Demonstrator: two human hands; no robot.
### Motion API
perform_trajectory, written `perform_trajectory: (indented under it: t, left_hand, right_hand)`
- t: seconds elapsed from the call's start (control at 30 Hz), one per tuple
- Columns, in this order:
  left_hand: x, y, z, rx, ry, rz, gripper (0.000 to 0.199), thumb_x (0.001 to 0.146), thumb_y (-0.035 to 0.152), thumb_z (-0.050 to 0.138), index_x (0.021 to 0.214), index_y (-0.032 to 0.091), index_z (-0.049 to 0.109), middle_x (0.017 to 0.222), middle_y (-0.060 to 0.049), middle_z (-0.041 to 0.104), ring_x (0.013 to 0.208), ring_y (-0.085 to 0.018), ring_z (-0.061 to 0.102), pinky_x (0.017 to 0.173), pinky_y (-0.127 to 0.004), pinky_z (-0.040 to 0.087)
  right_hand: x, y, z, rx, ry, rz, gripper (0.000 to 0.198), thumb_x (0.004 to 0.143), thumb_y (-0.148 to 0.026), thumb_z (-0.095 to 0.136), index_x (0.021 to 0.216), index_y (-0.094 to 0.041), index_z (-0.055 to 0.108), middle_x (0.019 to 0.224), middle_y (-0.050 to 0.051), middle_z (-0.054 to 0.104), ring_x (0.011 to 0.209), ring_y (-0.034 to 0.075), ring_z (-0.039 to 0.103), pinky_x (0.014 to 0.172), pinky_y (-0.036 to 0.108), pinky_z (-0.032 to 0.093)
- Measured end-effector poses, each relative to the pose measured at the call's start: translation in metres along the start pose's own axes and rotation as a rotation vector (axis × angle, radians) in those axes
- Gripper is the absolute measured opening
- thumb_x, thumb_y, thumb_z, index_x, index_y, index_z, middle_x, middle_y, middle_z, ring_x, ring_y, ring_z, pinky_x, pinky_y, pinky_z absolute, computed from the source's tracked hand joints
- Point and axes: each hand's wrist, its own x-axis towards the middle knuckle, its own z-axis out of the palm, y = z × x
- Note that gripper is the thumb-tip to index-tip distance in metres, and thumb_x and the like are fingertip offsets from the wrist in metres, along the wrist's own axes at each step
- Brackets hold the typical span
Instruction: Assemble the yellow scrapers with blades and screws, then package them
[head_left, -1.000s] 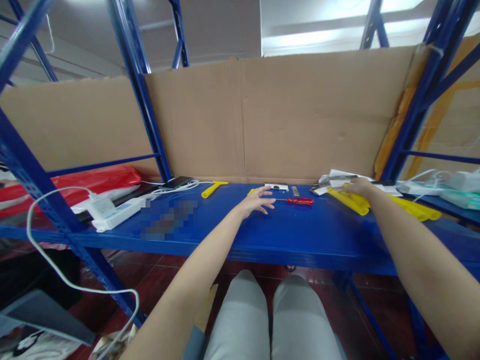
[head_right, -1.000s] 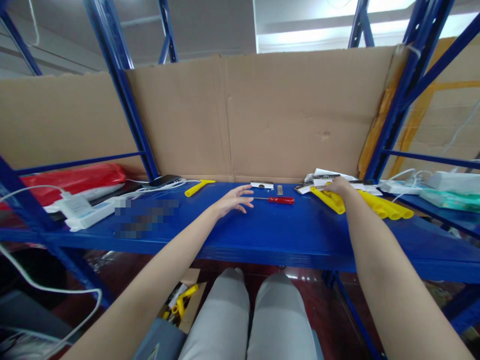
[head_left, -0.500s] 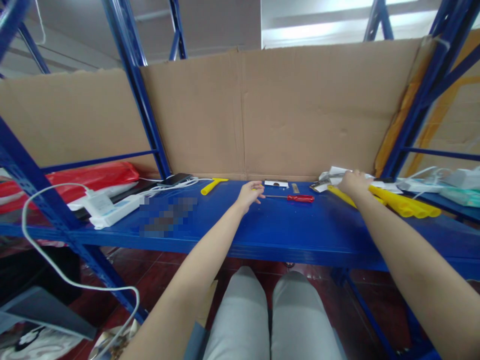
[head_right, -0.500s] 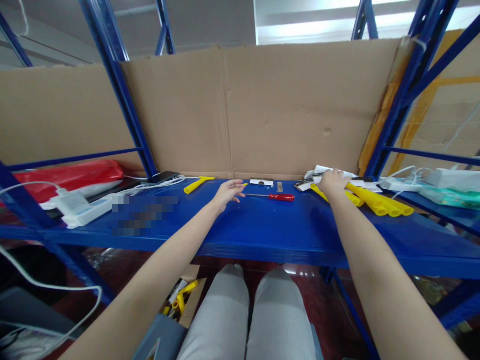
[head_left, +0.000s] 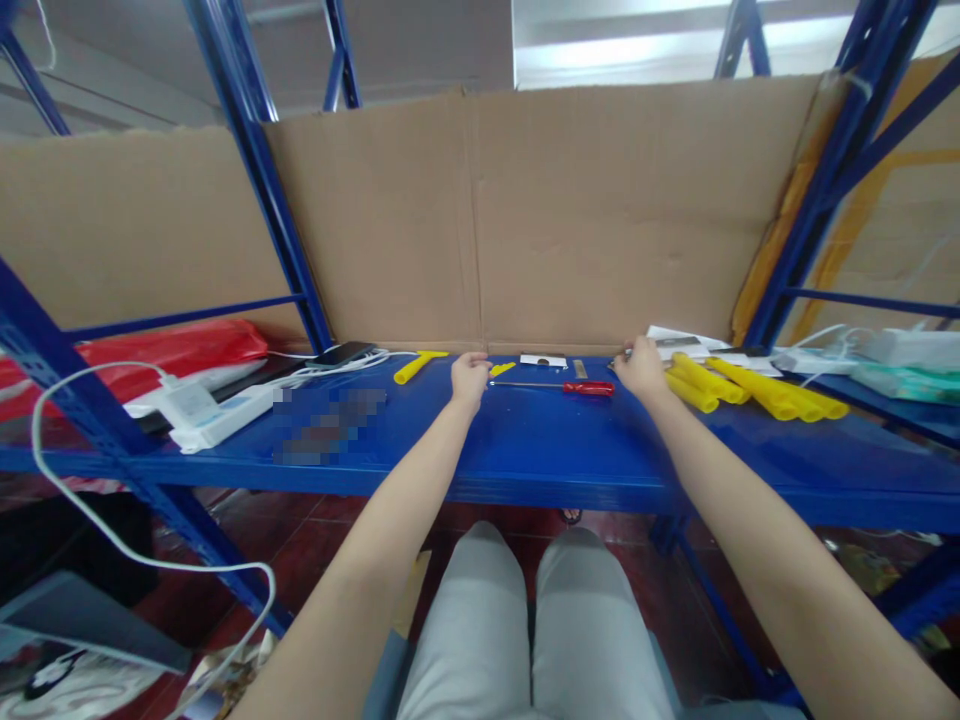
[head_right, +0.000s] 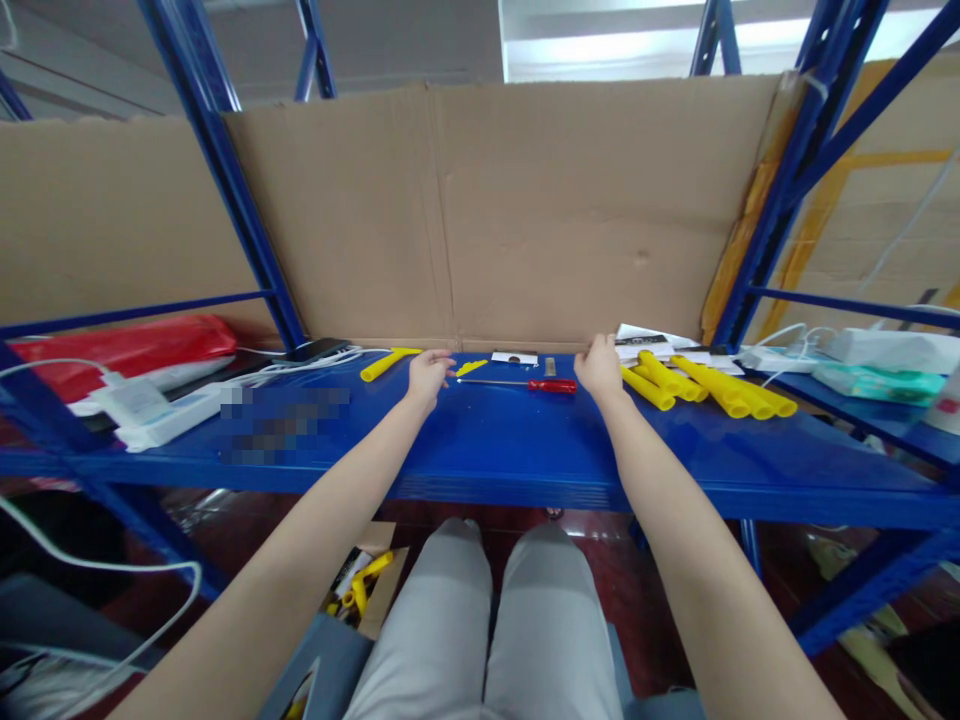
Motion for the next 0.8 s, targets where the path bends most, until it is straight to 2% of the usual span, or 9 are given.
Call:
perform_trajectory:
  t: [0.1,0.2,0.3,0.37,0.43,0.5,0.63,0.8]
  left_hand:
    - [0.006,-0.007,0.000,0.093,-0.003,0.066,0.029,0.070,0.003,0.051,0.094,0.011,0.064,0.081,-0.008,0.070,0.071,-0.016,0.068,0.060,-0.023,0.050]
    - [0.017,-0.011,-0.005,0.347,0.005,0.138,0.026,0.073,0.005,0.052,0.095,0.013,0.065,0.094,-0.011,0.071,0.092,-0.020,0.067,0.079,-0.027,0.050]
    - [0.032,-0.010,-0.018,0.676,0.005,0.112,0.036,0.072,0.007,0.055,0.107,0.015,0.063,0.113,-0.014,0.067,0.109,-0.026,0.061,0.090,-0.033,0.047]
    - [0.043,-0.007,-0.031,0.754,0.023,0.084,0.042,0.070,0.008,0.057,0.112,0.009,0.061,0.120,-0.022,0.062,0.118,-0.034,0.054,0.094,-0.041,0.044]
    - [0.051,-0.004,-0.048,0.988,0.034,0.123,0.048,0.070,0.012,0.058,0.118,0.006,0.058,0.128,-0.026,0.055,0.125,-0.037,0.047,0.098,-0.043,0.041]
    - [0.057,-0.003,-0.065,1.147,0.038,0.140,0.053,0.072,0.014,0.056,0.124,0.005,0.053,0.133,-0.027,0.050,0.126,-0.037,0.045,0.100,-0.046,0.039]
    - [0.066,-0.007,-0.091,1.350,-0.043,0.078,0.053,0.077,0.016,0.053,0.128,0.004,0.052,0.134,-0.028,0.050,0.128,-0.037,0.044,0.103,-0.050,0.034]
    - [0.076,-0.014,-0.102,1.499,-0.138,0.040,0.044,0.078,0.015,0.050,0.121,0.012,0.060,0.123,-0.024,0.061,0.120,-0.037,0.053,0.107,-0.063,0.019]
  right_hand:
    - [0.001,0.003,-0.002,-0.020,-0.132,0.068,0.019,0.078,-0.016,0.052,0.094,-0.011,0.060,0.102,0.017,0.064,0.102,0.025,0.058,0.090,0.033,0.044]
    - [0.001,0.003,-0.001,-0.019,-0.226,0.097,0.015,0.078,-0.017,0.054,0.088,-0.013,0.065,0.093,0.014,0.069,0.094,0.023,0.063,0.084,0.029,0.047]
    - [-0.001,-0.001,0.000,-0.024,-0.271,0.047,0.016,0.078,-0.015,0.053,0.085,-0.013,0.068,0.089,0.012,0.071,0.088,0.021,0.066,0.080,0.026,0.048]
    - [-0.003,-0.003,0.001,-0.031,-0.309,0.003,0.017,0.078,-0.014,0.053,0.084,-0.013,0.069,0.089,0.011,0.073,0.086,0.020,0.067,0.077,0.024,0.048]
    - [-0.004,-0.005,0.001,-0.038,-0.341,-0.045,0.017,0.078,-0.013,0.053,0.082,-0.015,0.070,0.088,0.010,0.073,0.084,0.019,0.068,0.075,0.022,0.048]
    - [-0.005,-0.005,0.002,-0.045,-0.361,-0.085,0.018,0.077,-0.011,0.053,0.080,-0.016,0.070,0.089,0.009,0.074,0.083,0.018,0.068,0.074,0.022,0.048]
    - [-0.007,-0.005,0.001,-0.040,-0.399,-0.107,0.019,0.077,-0.010,0.054,0.081,-0.015,0.071,0.088,0.009,0.074,0.082,0.019,0.068,0.073,0.022,0.048]
    - [-0.009,-0.006,0.002,-0.021,-0.441,-0.143,0.020,0.079,-0.011,0.053,0.085,-0.013,0.072,0.089,0.009,0.074,0.079,0.018,0.067,0.071,0.022,0.047]
